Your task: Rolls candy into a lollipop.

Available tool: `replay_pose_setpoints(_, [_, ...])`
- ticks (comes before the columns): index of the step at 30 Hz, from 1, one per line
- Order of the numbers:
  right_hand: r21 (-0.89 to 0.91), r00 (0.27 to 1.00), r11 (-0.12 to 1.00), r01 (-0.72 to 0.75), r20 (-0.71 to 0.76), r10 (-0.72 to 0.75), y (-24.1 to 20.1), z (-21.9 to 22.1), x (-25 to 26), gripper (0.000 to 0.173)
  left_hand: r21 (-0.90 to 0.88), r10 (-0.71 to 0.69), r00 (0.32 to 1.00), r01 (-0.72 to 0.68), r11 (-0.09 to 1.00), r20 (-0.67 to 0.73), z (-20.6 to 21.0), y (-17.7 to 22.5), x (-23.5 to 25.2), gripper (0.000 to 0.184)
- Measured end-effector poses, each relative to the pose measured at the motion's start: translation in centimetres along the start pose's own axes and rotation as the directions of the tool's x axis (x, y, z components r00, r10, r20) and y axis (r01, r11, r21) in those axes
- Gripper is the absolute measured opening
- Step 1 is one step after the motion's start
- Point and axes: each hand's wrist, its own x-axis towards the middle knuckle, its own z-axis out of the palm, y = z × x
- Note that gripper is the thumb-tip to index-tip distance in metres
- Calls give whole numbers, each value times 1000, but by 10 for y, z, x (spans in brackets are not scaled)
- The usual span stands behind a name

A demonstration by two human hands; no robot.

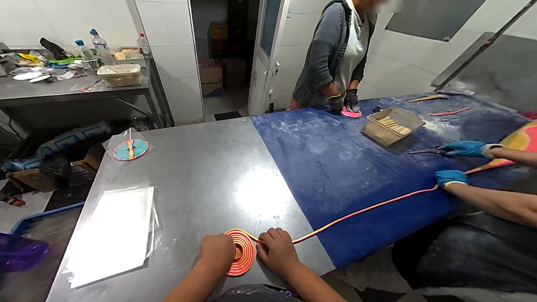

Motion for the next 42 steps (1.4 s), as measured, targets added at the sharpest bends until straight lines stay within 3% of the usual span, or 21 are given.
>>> replay_pose_setpoints(1, [-5, 1000, 1000, 2, 13, -2, 10, -4, -3, 31, 3, 90, 993, -90, 996, -69, 2, -1, 2, 36])
replay_pose_setpoints(3, [-1, 998, 1000, 16, 58, -16, 32, -15, -10, 33, 50, 338, 912, -336, 941, -231, 15, -3, 9, 26])
replay_pose_setpoints(5, [-14, 996, 1000, 12, 93, -11, 55, -25, -19, 38, 81, 455, 869, -448, 890, -196, 19, 0, 17, 29])
replay_pose_setpoints(11, [-91, 989, 986, -143, 14, 145, 93, -35, -36, 40, 126, 278, 961, -276, 953, 4, -12, 31, 32, 28])
replay_pose_setpoints(13, [-115, 984, 977, -179, 4, 180, 92, -34, -35, 38, 123, 354, 934, -346, 930, -53, -16, 36, 36, 26])
replay_pose_setpoints(16, [-124, 979, 971, -203, 0, 205, 89, -34, -33, 35, 141, 583, 801, -567, 811, -134, -9, 40, 49, 23])
replay_pose_setpoints(17, [-126, 978, 970, -207, 2, 209, 88, -35, -33, 34, 158, 600, 792, -582, 798, -113, -8, 44, 52, 24])
replay_pose_setpoints(20, [-150, 973, 962, -230, 0, 232, 87, -33, -34, 34, 189, 508, 861, -494, 849, -29, -18, 57, 57, 28])
replay_pose_setpoints(24, [-167, 929, 916, -366, -2, 371, 84, -40, -32, 35, 149, 525, 839, -506, 849, -144, -21, 59, 71, 49])
replay_pose_setpoints(26, [-171, 921, 907, -386, -13, 390, 85, -41, -32, 35, 100, 571, 775, -567, 818, -272, -17, 59, 71, 45])
replay_pose_setpoints(28, [-160, 925, 912, -379, -28, 380, 86, -40, -33, 33, 71, 630, 668, -662, 746, -396, -5, 60, 76, 32])
replay_pose_setpoints(32, [-103, 908, 910, -402, 79, 410, 81, -46, -28, 35, 76, 725, 556, -770, 634, -407, 21, 61, 85, 30])
replay_pose_setpoints(35, [-67, 906, 914, -401, 116, 406, 81, -49, -28, 35, 111, 732, 453, -809, 578, -509, 39, 58, 93, 23])
replay_pose_setpoints(42, [-39, 921, 925, -378, 91, 380, 83, -45, -30, 32, 62, 728, 434, -837, 544, -531, 41, 50, 95, 25])
